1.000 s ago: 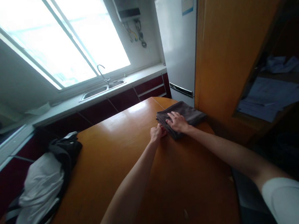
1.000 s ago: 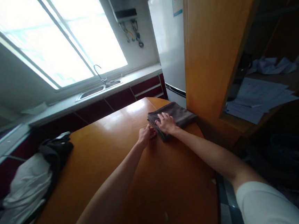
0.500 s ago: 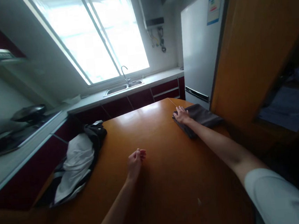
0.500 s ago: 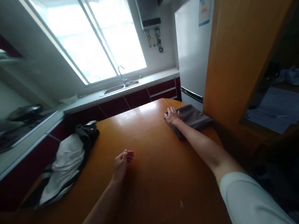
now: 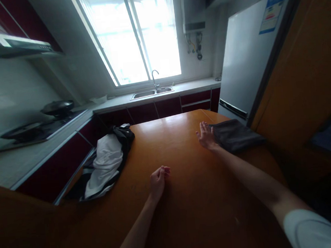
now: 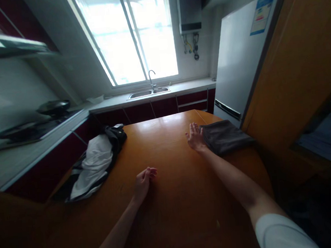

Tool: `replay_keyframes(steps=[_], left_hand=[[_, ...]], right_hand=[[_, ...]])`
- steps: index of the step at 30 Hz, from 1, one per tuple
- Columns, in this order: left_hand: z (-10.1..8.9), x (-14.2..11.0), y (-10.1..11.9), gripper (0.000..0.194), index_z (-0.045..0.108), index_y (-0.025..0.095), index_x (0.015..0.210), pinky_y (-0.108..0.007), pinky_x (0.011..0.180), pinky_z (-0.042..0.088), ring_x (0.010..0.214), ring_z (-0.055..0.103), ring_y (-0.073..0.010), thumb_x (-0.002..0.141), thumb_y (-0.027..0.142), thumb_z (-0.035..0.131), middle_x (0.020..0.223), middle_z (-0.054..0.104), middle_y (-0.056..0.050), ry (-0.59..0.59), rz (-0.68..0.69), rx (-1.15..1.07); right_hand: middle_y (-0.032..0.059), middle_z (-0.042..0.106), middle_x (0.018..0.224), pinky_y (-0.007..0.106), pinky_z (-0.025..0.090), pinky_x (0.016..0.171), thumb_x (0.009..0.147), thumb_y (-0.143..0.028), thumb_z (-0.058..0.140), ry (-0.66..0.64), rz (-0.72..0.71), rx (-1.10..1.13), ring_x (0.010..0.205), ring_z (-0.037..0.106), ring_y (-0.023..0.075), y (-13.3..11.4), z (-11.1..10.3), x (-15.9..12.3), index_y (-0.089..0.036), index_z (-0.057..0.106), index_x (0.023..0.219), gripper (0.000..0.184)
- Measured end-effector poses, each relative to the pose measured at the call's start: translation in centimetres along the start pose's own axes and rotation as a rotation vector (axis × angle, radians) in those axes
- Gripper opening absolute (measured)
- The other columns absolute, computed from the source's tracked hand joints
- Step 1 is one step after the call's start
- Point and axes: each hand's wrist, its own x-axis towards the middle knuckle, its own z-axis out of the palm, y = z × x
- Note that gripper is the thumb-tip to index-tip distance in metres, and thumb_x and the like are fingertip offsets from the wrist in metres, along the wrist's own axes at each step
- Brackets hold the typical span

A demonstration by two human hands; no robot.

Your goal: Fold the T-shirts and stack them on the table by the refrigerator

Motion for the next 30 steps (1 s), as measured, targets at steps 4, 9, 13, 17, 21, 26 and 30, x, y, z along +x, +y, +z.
replay_keyframes(steps=[4, 9, 13, 17, 21, 26, 30], left_hand=[[-1.0, 0.5, -0.5, 0.045, 0.073, 0.015, 0.108, -0.038, 0.088, 0.057, 0.095, 0.073, -0.0239, 0.095, 0.048, 0.045, 0.103, 0.076, -0.011, 0.053, 0.11, 0.147], [-1.8, 0.2, -0.5, 0.044, 0.062, 0.017, 0.135, -0.05, 0.118, 0.034, 0.14, 0.049, -0.0279, 0.097, 0.032, 0.045, 0.145, 0.058, -0.014, -0.003, 0.229, 0.597], [-1.3, -0.5, -0.5, 0.054, 0.045, 0.021, 0.152, -0.064, 0.121, 0.018, 0.153, 0.025, -0.0322, 0.099, 0.035, 0.046, 0.162, 0.035, -0.012, -0.137, 0.156, 0.904], [-1.1, -0.8, -0.3, 0.052, 0.047, 0.026, 0.151, -0.061, 0.122, 0.018, 0.153, 0.026, -0.0305, 0.101, 0.041, 0.043, 0.163, 0.034, -0.008, -0.273, 0.151, 1.039], [-1.1, -0.5, -0.2, 0.052, 0.049, 0.027, 0.15, -0.059, 0.121, 0.019, 0.152, 0.027, -0.03, 0.101, 0.042, 0.042, 0.162, 0.035, -0.007, -0.279, 0.139, 1.063], [-1.2, -0.4, -0.3, 0.051, 0.05, 0.027, 0.149, -0.06, 0.121, 0.02, 0.151, 0.029, -0.031, 0.1, 0.041, 0.044, 0.162, 0.037, -0.008, -0.263, 0.157, 1.033], [-1.2, -0.5, -0.2, 0.05, 0.053, 0.026, 0.147, -0.06, 0.12, 0.02, 0.15, 0.03, -0.0319, 0.1, 0.04, 0.044, 0.161, 0.039, -0.01, -0.252, 0.156, 0.995]], right_hand=[[0.0148, 0.017, 0.168, 0.054, 0.009, 0.124, 0.103, -0.037, 0.032, -0.081, -0.118, 0.249, 0.156, 0.011, 0.0229, -6.6, 1.1, -7.6, -0.011, 0.028, 0.159, 0.062], [0.0137, 0.015, 0.169, 0.057, 0.009, 0.123, 0.1, -0.036, 0.039, -0.239, -0.108, 0.338, 0.156, 0.011, 0.0267, -10.1, 1.4, -14.5, -0.016, 0.034, 0.157, 0.061], [0.0171, 0.016, 0.168, 0.055, 0.006, 0.123, 0.1, -0.036, 0.041, -0.28, -0.09, 0.225, 0.156, 0.01, 0.0283, -10.1, 1.2, -16.5, -0.013, 0.035, 0.157, 0.062], [0.0196, 0.025, 0.165, 0.05, 0.005, 0.123, 0.099, -0.037, 0.044, -0.298, -0.119, 0.118, 0.155, 0.016, 0.0292, -9.9, 1.4, -17.1, -0.011, 0.042, 0.154, 0.061], [0.0179, 0.029, 0.164, 0.05, 0.008, 0.123, 0.098, -0.039, 0.045, -0.273, -0.129, 0.103, 0.153, 0.021, 0.0289, -9.8, 1.8, -17.2, -0.013, 0.044, 0.152, 0.061], [0.0161, 0.046, 0.155, 0.046, 0.024, 0.119, 0.096, -0.042, 0.047, -0.198, -0.145, 0.181, 0.144, 0.038, 0.0286, -8.7, 1.3, -15.6, -0.015, 0.055, 0.144, 0.055], [0.0132, 0.047, 0.154, 0.041, 0.03, 0.116, 0.098, -0.036, 0.041, 0.051, -0.032, 0.154, 0.142, 0.04, 0.0251, -4.2, -0.9, -10.5, -0.016, 0.049, 0.148, 0.055]])
